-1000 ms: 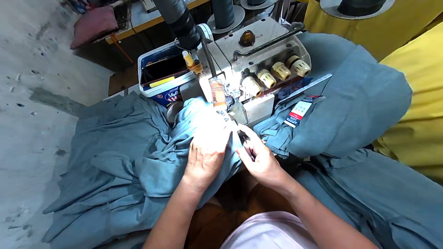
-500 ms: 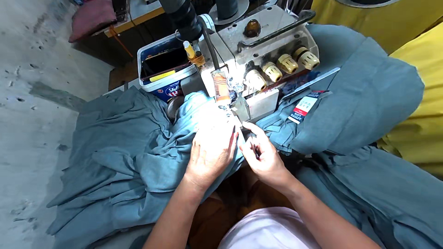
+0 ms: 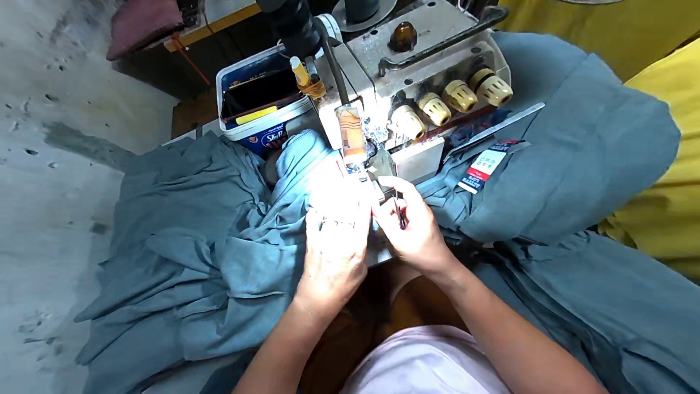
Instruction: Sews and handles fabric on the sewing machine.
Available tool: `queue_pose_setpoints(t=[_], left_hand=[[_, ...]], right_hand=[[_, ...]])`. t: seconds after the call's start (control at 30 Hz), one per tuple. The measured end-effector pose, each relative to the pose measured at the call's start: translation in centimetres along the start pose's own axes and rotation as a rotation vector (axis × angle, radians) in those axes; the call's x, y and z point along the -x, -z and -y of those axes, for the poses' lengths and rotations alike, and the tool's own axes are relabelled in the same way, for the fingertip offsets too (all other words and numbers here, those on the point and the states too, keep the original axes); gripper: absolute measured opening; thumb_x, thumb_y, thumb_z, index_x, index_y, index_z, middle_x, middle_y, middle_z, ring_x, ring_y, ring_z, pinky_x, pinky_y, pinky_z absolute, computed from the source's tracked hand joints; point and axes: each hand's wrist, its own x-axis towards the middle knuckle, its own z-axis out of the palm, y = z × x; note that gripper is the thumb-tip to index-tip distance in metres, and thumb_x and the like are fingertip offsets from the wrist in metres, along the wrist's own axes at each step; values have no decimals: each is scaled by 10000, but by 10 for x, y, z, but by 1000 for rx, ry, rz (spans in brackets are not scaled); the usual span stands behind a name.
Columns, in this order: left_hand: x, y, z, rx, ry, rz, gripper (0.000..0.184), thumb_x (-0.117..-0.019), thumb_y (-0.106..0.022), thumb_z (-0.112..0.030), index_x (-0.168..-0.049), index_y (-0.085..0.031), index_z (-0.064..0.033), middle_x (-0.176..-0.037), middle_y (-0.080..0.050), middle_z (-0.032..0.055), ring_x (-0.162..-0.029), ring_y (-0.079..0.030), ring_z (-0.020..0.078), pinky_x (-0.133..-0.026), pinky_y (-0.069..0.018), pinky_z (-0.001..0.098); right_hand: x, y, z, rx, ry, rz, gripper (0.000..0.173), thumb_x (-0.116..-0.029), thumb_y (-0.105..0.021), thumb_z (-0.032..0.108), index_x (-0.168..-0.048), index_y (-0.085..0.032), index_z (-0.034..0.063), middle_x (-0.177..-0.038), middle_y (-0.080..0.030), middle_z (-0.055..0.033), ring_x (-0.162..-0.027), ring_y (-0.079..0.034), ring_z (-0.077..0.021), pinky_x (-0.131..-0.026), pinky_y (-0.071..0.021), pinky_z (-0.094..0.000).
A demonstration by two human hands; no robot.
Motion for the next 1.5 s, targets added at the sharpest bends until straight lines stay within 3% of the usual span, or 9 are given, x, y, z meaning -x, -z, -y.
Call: queue_pose_setpoints(t=[0.17, 0.33, 0.5, 0.7, 0.83, 1.0, 1.17, 1.37, 1.5], left_hand=[[-11, 14, 19, 47, 92, 140, 362, -938, -550, -97, -1261, -695, -19, -1151, -717, 201, -1055, -695, 404, -837, -543, 587], [-24, 10, 44, 113, 71, 106, 431, -966, -492, -143, -1346, -636, 3, -1401, -621, 186, -1337, -559, 360, -1104, -381, 554], [-10, 42, 33, 200, 288, 196, 454, -1034, -469, -396, -1332, -688, -134, -1201, -723, 91, -1188, -641, 295, -1017, -478, 516], [-81, 45, 77, 272, 309, 72, 332, -1038, -464, -17, -1327, -598, 77, -1432, -548, 265, -1317, -554, 394, -1094, -444, 514], [-113, 13, 100, 303, 383, 366, 541, -1031, -615, -268, -1436, -492, 68, -1463, -485, 298, -1347, -505, 433, -1116, -396, 590], [-80, 23, 121, 299, 241, 247, 263, -989, -656, -234, -1011, -736, 16, -1014, -698, 226, -995, -670, 386, -894, -505, 599], [-36, 87, 104, 422, 345, 234, 143, -1001, -649, -159, -917, -678, -47, -660, -597, 29, -517, -526, 86, -512, -463, 273], [-20, 85, 96, 478, 316, 140, 95, -947, -711, -184, -942, -718, -90, -732, -657, -48, -607, -564, -39, -573, -473, 157], [-31, 100, 75, 486, 341, 218, 196, -916, -728, -34, -1097, -724, 40, -915, -725, 153, -782, -655, 180, -760, -534, 390]], right_hand=[[25, -3, -1, 95, 157, 28, 331, -951, -647, 102, -1217, -614, -93, -820, -628, -35, -694, -538, 16, -690, -470, -104], [47, 6, -3, 116, 95, 87, 255, -1015, -544, 133, -998, -708, -61, -875, -655, -80, -772, -567, 10, -738, -461, -102], [63, 24, -9, -40, -111, 156, 333, -1080, -428, 161, -1176, -650, -67, -784, -632, 52, -627, -560, 78, -601, -497, -94], [74, 15, -20, 4, 38, 259, 800, -1031, -388, 639, -1369, -521, -74, -782, -562, 29, -676, -499, 32, -650, -464, -156], [80, 12, -16, 85, 46, 237, 643, -1037, -460, 564, -1276, -601, -16, -828, -637, -34, -705, -582, -29, -670, -520, -210], [71, 32, -20, 285, 111, 123, 424, -998, -590, 405, -1181, -676, 32, -885, -685, -60, -711, -613, -72, -643, -529, -239], [21, 41, 5, 638, 396, -34, 337, -990, -582, 268, -1135, -718, -5, -868, -703, -146, -644, -662, -237, -524, -527, -367], [-15, 25, 22, 825, 467, -9, 346, -972, -609, 233, -1193, -737, -1, -904, -690, -190, -626, -665, -315, -496, -502, -427], [-10, 22, 36, 642, 331, 25, 450, -935, -654, 330, -1193, -727, -32, -954, -709, -215, -672, -685, -325, -562, -533, -472]])
